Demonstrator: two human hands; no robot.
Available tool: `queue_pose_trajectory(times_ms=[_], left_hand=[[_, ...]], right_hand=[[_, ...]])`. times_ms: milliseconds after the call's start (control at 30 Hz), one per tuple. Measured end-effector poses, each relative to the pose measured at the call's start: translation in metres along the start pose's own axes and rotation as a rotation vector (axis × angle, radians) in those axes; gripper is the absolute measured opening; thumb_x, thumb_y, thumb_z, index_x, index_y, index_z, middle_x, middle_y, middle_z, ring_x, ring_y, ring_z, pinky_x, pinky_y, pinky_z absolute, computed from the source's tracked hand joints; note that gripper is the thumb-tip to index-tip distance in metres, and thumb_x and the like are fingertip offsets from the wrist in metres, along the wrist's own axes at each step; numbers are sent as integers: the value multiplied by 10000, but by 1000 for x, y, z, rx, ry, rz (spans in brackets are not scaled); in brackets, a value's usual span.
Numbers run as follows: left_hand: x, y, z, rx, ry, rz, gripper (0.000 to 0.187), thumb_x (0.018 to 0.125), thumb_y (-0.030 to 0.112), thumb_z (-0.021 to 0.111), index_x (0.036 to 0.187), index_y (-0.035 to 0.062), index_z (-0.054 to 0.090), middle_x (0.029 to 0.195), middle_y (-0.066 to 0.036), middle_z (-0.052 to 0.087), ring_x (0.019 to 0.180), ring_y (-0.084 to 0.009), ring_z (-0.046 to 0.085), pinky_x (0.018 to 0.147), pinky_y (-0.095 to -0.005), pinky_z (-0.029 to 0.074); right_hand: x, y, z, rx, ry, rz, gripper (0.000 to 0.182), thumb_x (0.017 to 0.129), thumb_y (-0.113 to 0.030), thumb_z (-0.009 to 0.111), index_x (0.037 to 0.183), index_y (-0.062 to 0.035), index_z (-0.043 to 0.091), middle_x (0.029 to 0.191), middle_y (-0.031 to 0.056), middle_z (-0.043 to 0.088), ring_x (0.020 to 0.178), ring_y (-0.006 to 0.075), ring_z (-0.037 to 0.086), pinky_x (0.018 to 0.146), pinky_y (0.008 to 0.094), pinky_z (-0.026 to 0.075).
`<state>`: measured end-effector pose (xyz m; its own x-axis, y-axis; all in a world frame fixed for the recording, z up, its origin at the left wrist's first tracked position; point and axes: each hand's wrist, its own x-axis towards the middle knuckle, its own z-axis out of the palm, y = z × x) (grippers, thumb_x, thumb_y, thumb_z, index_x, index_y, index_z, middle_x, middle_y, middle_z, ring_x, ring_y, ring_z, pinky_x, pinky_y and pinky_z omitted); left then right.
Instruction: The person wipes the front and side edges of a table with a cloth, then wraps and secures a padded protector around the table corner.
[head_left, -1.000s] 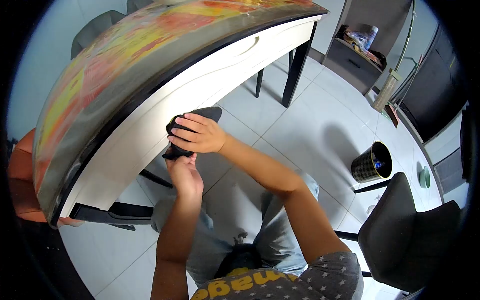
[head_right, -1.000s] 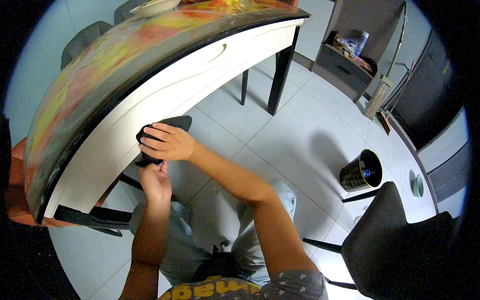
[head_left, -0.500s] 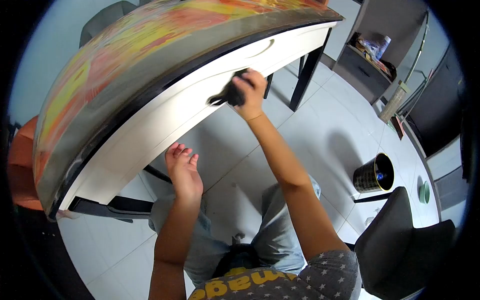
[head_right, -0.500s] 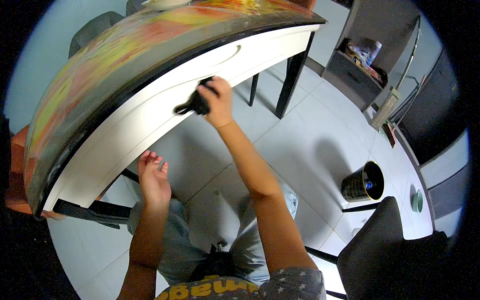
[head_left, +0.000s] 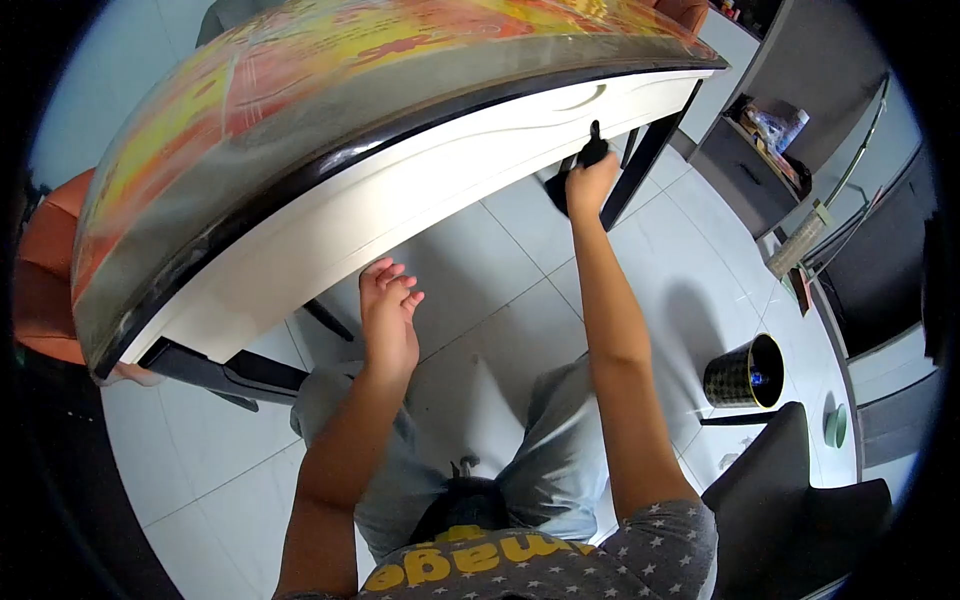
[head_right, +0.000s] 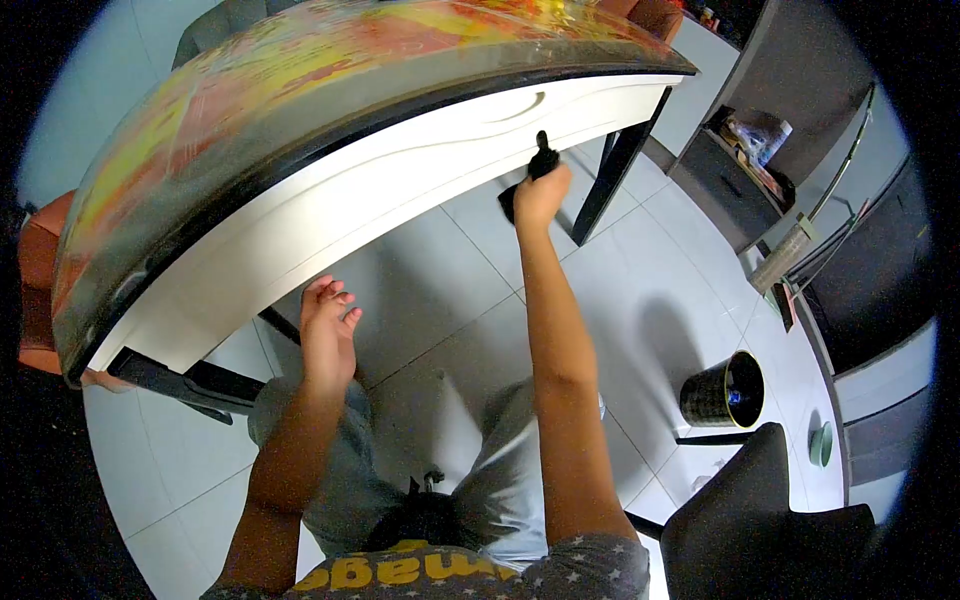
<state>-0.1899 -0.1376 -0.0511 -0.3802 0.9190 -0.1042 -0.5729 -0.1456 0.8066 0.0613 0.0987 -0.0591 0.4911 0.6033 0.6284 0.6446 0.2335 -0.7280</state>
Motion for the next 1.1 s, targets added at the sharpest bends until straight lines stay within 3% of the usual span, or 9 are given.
queue_pose_trajectory(times_ms=[133,267,300,433,667,733,767,867,1100], left_hand=[[-5,-1,-6,30,-38,-30,339,808,45,553,1130,130,489,1068,-7,499,927,-147,508,810,-335,403],[-12,4,-10,90,-48,-80,325,805,54,553,1118,120,496,1084,-17,497,935,-148,507,810,-341,408],[-14,5,-12,90,-49,-82,325,805,54,553,1118,120,496,1084,-17,497,935,-148,507,810,-341,408],[-21,11,-25,194,-91,-117,333,803,79,562,1127,116,494,1104,-27,495,963,-153,507,835,-341,403],[-28,22,-51,402,-264,-128,352,815,92,566,1165,93,523,1197,-66,506,1049,-164,498,867,-308,398],[-33,19,-59,455,-320,-102,367,818,93,576,1181,91,523,1200,-74,512,1063,-167,495,876,-307,399],[-36,18,-61,502,-375,-73,382,821,94,585,1198,88,523,1202,-81,518,1078,-169,493,884,-305,401],[-53,19,-58,700,-347,132,427,832,108,616,1241,79,496,1193,-87,528,1097,-182,490,907,-318,406],[-79,33,-73,560,-510,42,446,830,82,658,1234,20,482,1123,-76,558,995,-142,541,865,-255,437]], right_hand=[[-33,31,4,-395,-643,7,310,809,-204,608,974,44,526,956,291,610,911,438,592,784,476,476],[-67,18,-17,-319,-783,-1,392,764,-186,629,1104,-3,557,953,266,629,908,404,609,777,444,490],[-72,9,-25,-310,-773,-45,309,771,-198,648,1005,-11,571,932,242,634,896,400,605,763,439,491],[-88,-22,-46,-170,-790,-116,365,686,-53,648,1033,19,560,963,242,618,898,402,598,783,429,486],[-141,-79,-85,26,-779,-159,419,699,-81,673,1086,26,553,915,191,631,796,347,613,752,391,494],[-158,-117,-113,266,-983,196,414,712,-78,673,1094,21,549,852,136,635,751,251,615,714,351,497],[-172,-113,-112,414,-944,145,390,727,-54,659,1095,7,546,815,98,636,744,176,604,683,324,493],[-201,-124,-122,472,-955,173,389,742,-28,642,1115,11,537,860,104,651,780,177,619,694,314,496],[-248,-161,-162,601,-986,357,352,796,-84,639,1115,28,540,940,104,650,835,177,610,766,315,491]])
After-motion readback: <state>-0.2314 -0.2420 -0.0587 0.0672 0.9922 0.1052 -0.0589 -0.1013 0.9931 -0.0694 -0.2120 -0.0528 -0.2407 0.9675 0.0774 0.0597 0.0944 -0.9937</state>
